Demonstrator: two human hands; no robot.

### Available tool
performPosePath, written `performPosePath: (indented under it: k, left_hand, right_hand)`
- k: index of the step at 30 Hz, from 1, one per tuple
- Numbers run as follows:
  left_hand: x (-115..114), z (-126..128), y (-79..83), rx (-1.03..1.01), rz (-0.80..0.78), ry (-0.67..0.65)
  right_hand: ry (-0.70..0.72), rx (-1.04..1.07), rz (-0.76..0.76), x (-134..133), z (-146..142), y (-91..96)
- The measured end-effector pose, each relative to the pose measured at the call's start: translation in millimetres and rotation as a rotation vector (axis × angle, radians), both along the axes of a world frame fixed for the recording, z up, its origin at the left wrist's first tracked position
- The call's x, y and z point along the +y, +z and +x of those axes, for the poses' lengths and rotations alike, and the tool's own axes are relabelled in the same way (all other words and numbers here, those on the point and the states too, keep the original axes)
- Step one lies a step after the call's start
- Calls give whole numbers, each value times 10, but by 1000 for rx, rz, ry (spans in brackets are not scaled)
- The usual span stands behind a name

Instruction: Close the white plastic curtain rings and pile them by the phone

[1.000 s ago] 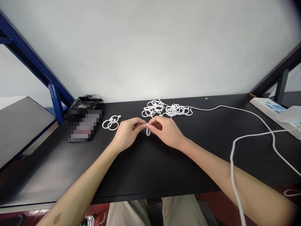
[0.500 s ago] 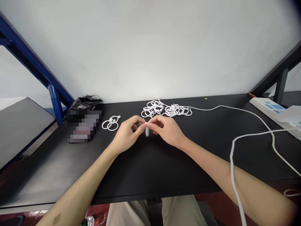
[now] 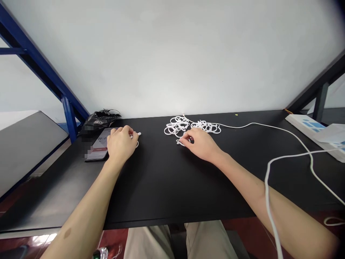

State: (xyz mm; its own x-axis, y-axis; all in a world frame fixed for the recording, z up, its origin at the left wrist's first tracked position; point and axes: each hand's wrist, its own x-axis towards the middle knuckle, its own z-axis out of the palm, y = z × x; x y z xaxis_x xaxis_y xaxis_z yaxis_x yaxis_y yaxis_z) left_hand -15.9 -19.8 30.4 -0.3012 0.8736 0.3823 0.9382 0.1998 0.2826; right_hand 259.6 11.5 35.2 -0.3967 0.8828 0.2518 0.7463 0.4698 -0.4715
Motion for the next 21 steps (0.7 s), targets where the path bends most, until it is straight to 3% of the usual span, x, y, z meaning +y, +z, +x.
performPosePath:
  k: [3, 6, 8, 11, 13, 21]
  left_hand:
    - [11, -12, -55, 78, 5, -13]
    - [-15, 101, -31, 63, 110, -95]
    - [-57, 224, 16, -37, 147, -253]
    - [-144, 434, 73, -280, 44, -580]
    - [-200, 551, 85, -332, 17, -690]
    - [-275, 627, 134, -314, 68, -704]
  right_hand:
    - [72, -79, -20, -40, -34, -28]
    - [107, -15, -39, -78, -77, -40]
    - [144, 116, -57, -103, -110, -43]
    - [209, 301, -105, -146, -162, -45]
    - [243, 355, -123, -176, -190, -46]
    - [257, 355, -72, -217, -223, -55]
